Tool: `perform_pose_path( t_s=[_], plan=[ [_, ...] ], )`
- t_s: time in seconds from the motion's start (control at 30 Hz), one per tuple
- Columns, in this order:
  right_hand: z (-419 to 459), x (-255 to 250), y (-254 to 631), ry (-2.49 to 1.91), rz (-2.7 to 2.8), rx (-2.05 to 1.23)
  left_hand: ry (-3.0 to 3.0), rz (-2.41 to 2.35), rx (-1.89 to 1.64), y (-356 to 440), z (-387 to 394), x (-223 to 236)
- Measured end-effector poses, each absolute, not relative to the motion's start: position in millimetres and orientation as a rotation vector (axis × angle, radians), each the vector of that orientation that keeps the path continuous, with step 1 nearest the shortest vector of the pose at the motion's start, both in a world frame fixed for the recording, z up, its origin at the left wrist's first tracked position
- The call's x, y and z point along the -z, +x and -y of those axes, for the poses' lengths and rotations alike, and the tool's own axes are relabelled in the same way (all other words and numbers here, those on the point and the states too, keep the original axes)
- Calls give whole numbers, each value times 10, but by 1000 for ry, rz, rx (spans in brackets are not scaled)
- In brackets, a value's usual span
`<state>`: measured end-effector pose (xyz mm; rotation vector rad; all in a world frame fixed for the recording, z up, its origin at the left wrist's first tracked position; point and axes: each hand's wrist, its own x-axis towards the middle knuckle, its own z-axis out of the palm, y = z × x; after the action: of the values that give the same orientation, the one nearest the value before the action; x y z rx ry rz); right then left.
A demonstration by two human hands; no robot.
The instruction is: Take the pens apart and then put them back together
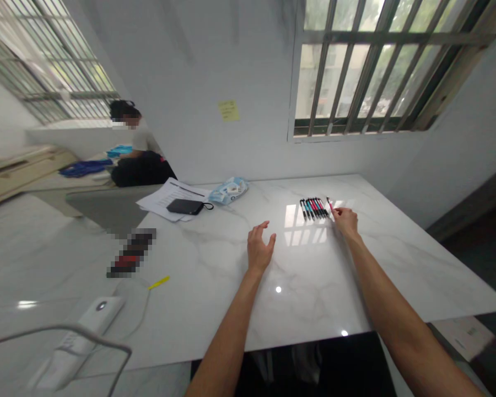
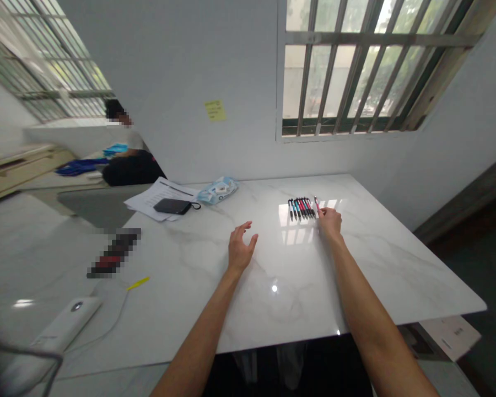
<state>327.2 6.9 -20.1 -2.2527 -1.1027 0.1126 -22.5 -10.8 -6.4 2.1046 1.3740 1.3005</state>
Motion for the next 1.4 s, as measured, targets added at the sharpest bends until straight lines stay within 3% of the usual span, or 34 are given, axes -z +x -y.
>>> perform_pose_path(
  t_s=[0.33,0.5,0.7,1.17,1.27,1.4],
  plan=[
    [-291,259,3447,-2376,1255,-130,2066,-1361,-1248,-208,150,56],
    [-242,140,3086,-2285,1400,195,2093,-1347,-1210,-182,183,29],
    [-201,18,2405,-2295,1767,42,2102,-1318,-1197,-185,186,27],
    [-256,70,2323,-2410,1616,-93,2209,-1251,-1140,-108,83,-68],
    [-258,55,2280,-2294,1604,-50,2278,-1283,-1118,-125,-30,-125],
    [-153,53,2117,-1776,1609,-215,2474,-1373,-1157,-183,-70,-143]
  ],
)
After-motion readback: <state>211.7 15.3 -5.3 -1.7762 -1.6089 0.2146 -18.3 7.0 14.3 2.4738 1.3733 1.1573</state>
